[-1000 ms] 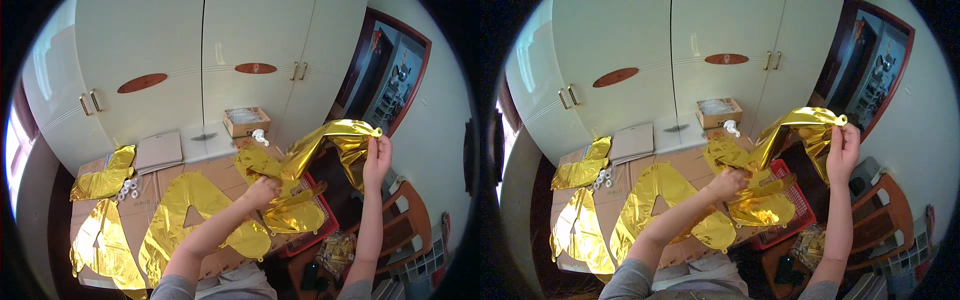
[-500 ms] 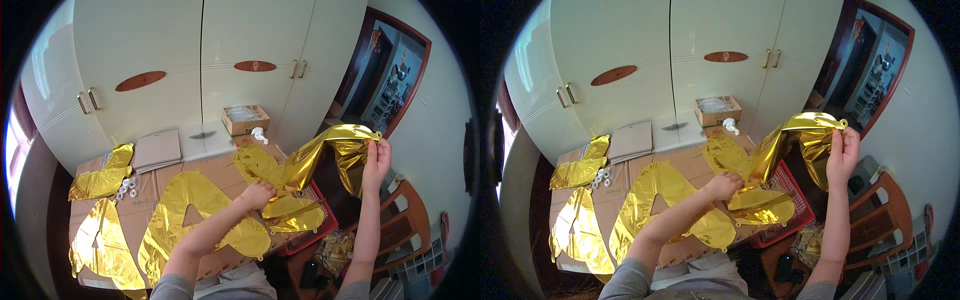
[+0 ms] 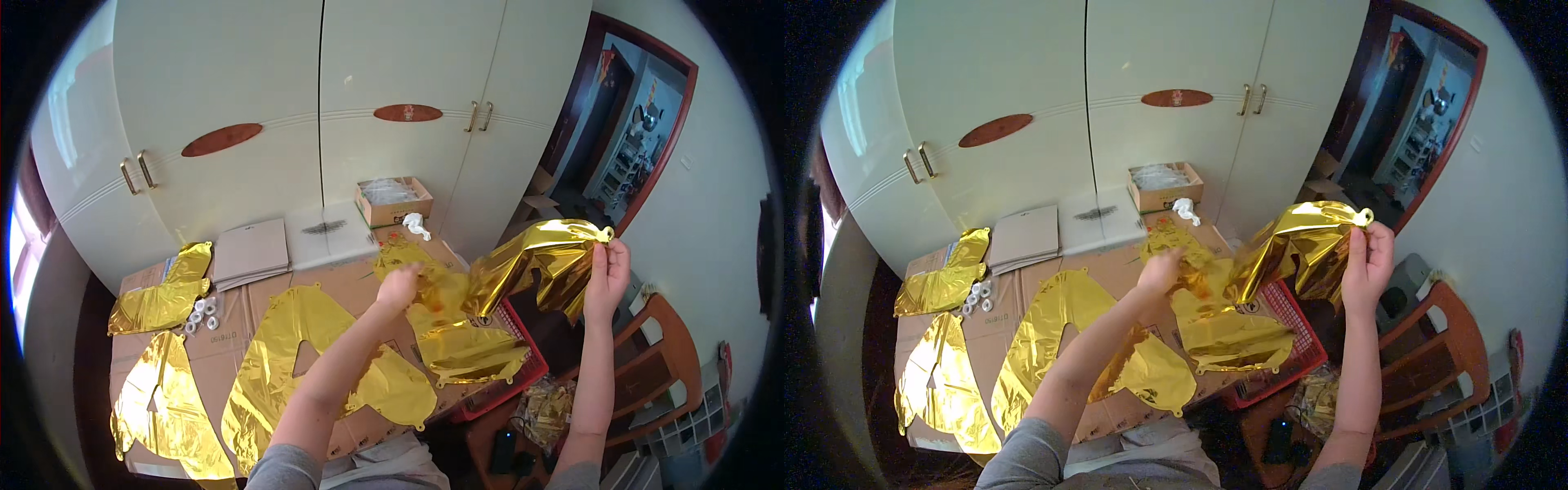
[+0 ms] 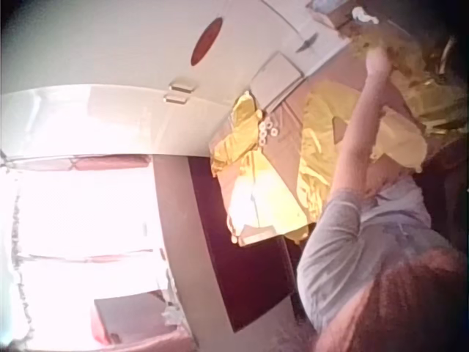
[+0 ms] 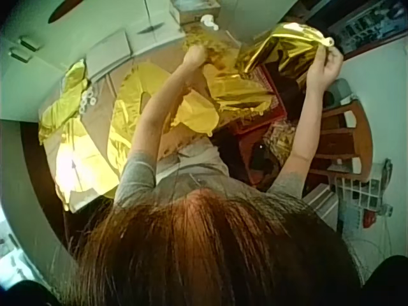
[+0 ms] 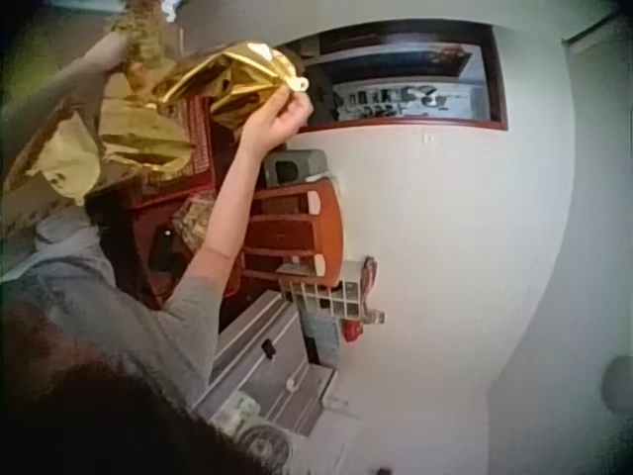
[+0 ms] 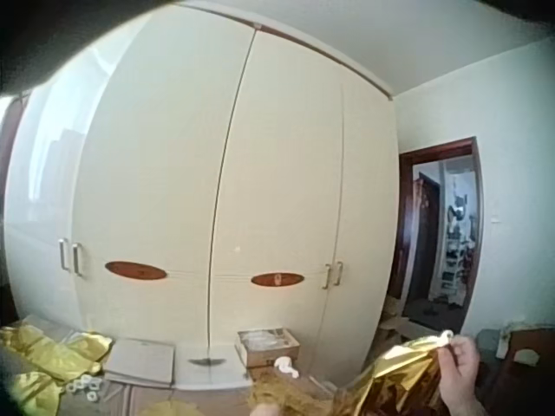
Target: Folding gold-colored metallic packaging film on a cardboard work surface.
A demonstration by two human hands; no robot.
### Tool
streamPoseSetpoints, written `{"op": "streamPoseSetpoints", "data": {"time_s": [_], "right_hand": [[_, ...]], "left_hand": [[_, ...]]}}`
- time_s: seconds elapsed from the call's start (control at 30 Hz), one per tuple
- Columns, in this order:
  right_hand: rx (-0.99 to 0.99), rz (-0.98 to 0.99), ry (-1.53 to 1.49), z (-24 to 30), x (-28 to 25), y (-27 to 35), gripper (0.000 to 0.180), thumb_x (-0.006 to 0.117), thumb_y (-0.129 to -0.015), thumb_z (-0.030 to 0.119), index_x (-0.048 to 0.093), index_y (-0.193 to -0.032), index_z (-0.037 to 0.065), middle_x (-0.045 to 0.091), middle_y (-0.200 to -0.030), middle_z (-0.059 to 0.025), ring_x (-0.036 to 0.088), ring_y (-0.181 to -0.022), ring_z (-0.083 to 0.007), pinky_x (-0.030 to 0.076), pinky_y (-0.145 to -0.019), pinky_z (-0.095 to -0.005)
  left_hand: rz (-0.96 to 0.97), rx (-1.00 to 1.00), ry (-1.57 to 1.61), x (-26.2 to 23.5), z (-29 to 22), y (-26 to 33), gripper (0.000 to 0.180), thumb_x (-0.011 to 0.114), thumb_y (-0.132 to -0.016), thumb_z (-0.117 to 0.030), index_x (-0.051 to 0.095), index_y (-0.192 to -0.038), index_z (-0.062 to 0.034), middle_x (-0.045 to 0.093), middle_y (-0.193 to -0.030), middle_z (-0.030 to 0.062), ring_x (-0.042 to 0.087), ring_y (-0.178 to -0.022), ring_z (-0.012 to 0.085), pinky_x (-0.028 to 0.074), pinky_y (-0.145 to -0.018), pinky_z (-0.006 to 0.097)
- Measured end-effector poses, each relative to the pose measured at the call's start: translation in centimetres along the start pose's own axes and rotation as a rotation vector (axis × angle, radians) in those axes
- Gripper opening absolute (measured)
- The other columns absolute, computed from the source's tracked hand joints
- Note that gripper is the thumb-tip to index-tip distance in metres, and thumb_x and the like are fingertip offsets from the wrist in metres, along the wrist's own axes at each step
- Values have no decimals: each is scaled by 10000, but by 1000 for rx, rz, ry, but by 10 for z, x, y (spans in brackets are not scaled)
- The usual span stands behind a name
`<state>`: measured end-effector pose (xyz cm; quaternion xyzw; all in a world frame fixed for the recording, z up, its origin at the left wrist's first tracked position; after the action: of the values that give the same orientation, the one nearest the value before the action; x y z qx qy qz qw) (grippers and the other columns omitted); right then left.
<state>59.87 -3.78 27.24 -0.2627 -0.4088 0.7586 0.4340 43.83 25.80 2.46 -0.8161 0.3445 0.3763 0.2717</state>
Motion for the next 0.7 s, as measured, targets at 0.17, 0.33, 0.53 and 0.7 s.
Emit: {"op": "streamPoseSetpoints", "data": {"time_s": [0.17,0.33,0.53,0.7], "right_hand": [[-25,41,17,3,6,4,82,556,-989,66,528,-1050,20,601,-924,-12,560,-828,-50,438,-715,-216],[-424,322,417,69,63,32,159,648,-841,-8,583,-981,30,653,-792,-116,623,-619,-288,498,-567,-344],[-996,829,304,161,159,161,192,628,-816,217,603,-989,139,648,-1033,-2,576,-673,-77,404,-493,-215],[-981,961,58,176,195,281,228,595,-795,210,609,-1011,137,637,-979,-5,566,-695,-91,369,-529,-201]], "left_hand": [[-602,-119,243,-35,47,2,525,622,-873,-125,438,-1354,-23,469,-1357,275,488,-1236,434,460,-980,465],[-495,-191,241,-45,37,24,609,641,-889,-303,405,-1370,-13,486,-1325,267,531,-1162,417,461,-969,482],[390,-682,1279,-60,2,113,848,504,-903,-675,290,-1489,-101,586,-1248,153,619,-912,250,530,-771,400],[410,-561,1000,-73,23,160,904,702,-853,-484,215,-1515,-107,532,-1302,206,611,-996,253,567,-798,375]]}}
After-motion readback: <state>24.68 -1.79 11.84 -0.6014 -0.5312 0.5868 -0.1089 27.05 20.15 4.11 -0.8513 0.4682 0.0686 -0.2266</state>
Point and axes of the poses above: each hand's wrist, its own y-axis away from the middle knuckle, its own x-axis out of the palm, z = x × y, the point moved 7 cm from there along -y, towards the middle knuckle
